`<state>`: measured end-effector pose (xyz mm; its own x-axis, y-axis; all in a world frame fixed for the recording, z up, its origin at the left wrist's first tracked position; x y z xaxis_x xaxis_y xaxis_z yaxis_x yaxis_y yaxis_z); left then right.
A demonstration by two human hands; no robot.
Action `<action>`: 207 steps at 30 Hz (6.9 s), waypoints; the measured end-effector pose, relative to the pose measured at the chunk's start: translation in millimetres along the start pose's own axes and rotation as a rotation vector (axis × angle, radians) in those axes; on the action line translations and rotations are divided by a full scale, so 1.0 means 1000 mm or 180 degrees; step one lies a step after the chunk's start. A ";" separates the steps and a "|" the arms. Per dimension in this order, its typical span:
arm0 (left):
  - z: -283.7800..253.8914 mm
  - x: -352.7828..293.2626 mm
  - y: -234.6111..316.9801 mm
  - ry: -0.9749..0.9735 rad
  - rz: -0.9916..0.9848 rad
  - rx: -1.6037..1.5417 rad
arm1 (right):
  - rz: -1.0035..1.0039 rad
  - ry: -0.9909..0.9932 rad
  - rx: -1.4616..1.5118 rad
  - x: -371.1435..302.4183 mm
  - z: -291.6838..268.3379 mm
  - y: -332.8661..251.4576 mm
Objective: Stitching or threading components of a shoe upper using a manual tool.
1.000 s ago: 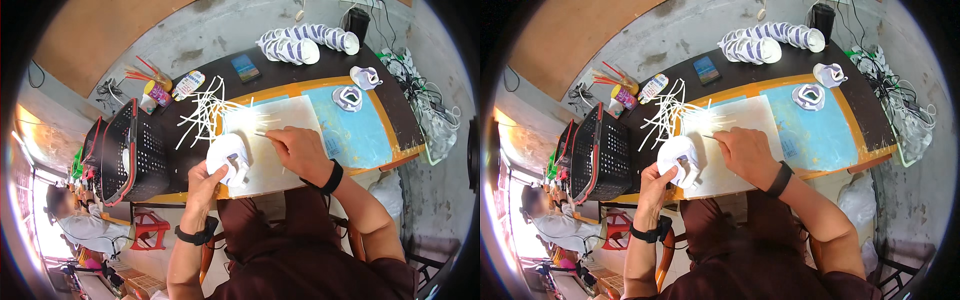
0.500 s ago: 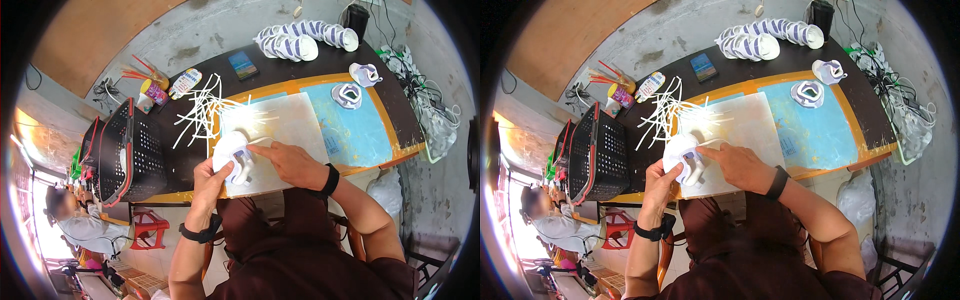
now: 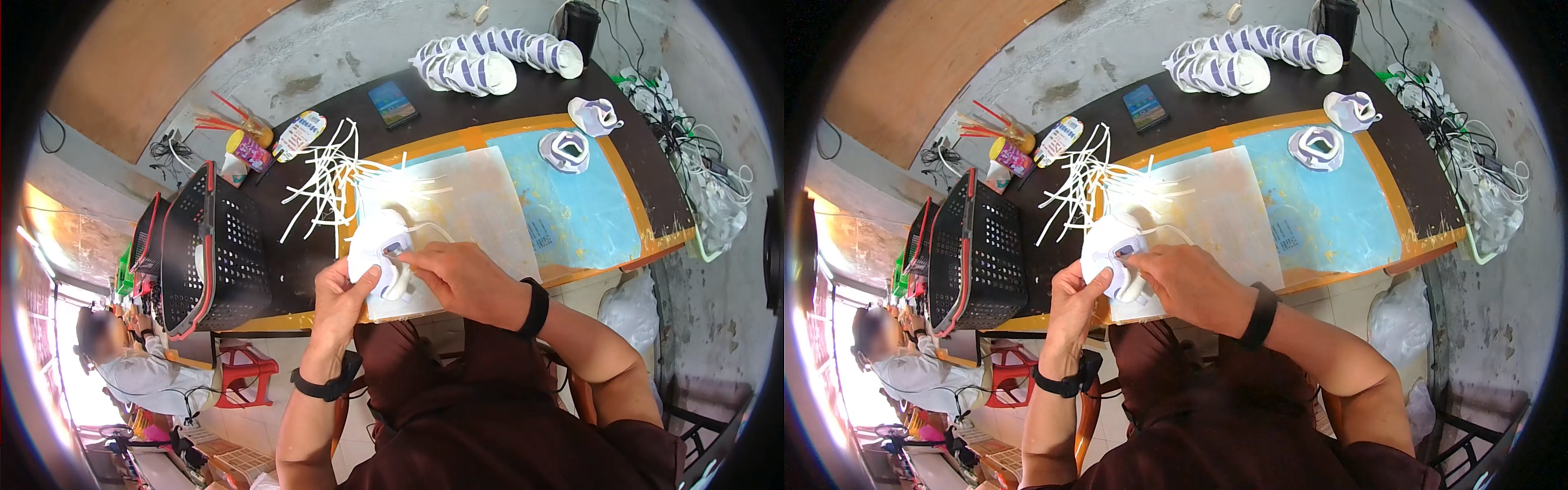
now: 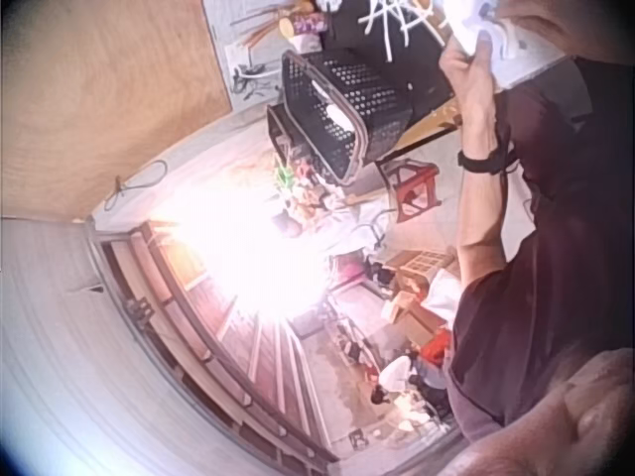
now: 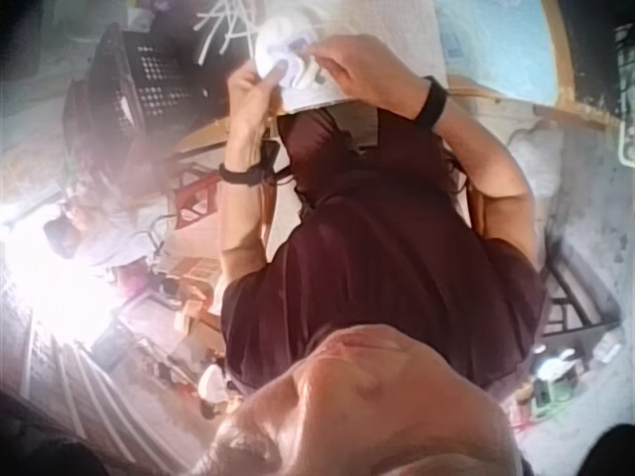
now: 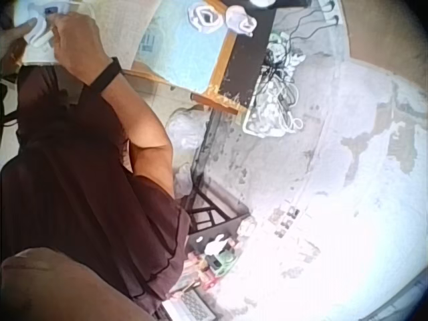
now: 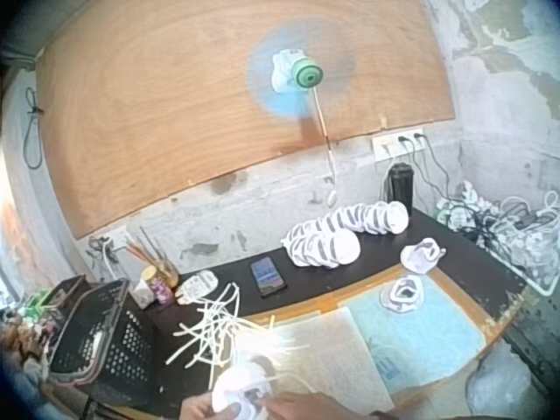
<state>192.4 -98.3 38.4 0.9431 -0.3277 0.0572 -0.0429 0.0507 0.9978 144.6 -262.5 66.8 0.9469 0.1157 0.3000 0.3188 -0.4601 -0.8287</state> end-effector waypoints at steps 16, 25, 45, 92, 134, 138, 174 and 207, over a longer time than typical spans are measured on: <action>0.003 -0.005 0.003 -0.0070 0.0247 0.0388 | 0.0114 -0.0231 -0.0252 0.005 0.006 0.002; 0.033 -0.021 0.052 -0.0181 0.2549 0.3423 | 0.0206 0.0092 0.0359 -0.003 0.007 -0.001; 0.081 -0.089 0.105 -0.0016 0.3835 0.4612 | 0.1156 -0.0029 0.2582 -0.052 0.020 -0.015; 0.091 -0.112 0.102 -0.1027 0.3300 0.4976 | 0.1729 -0.1088 0.3016 -0.069 0.031 -0.006; 0.053 -0.081 0.130 -0.0906 0.2073 0.3594 | 0.0155 -0.0682 0.2110 -0.042 0.028 -0.017; 0.056 -0.083 0.131 -0.0845 0.2152 0.3682 | 0.0263 -0.0461 0.2118 -0.044 0.026 -0.017; 0.068 -0.095 0.132 -0.1232 0.2308 0.2888 | -0.0613 -0.0624 0.2021 -0.053 0.003 -0.029; 0.055 -0.090 0.133 -0.1108 0.1943 0.2855 | -0.1021 -0.0529 0.1699 -0.046 0.004 -0.043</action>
<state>83.5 -113.5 168.0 0.5469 -0.7310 0.4081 -0.8156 -0.3554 0.4565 87.5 -244.7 87.4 0.7813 0.3294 0.5302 0.5237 0.1164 -0.8439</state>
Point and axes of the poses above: each hand's wrist, its own x-axis towards the middle knuckle, its own z-axis out of the palm, y = z × x, the point moved 7 cm from there along x, towards the middle knuckle, and after that the axes turned 13 degrees about z, right-handed, at the moved point
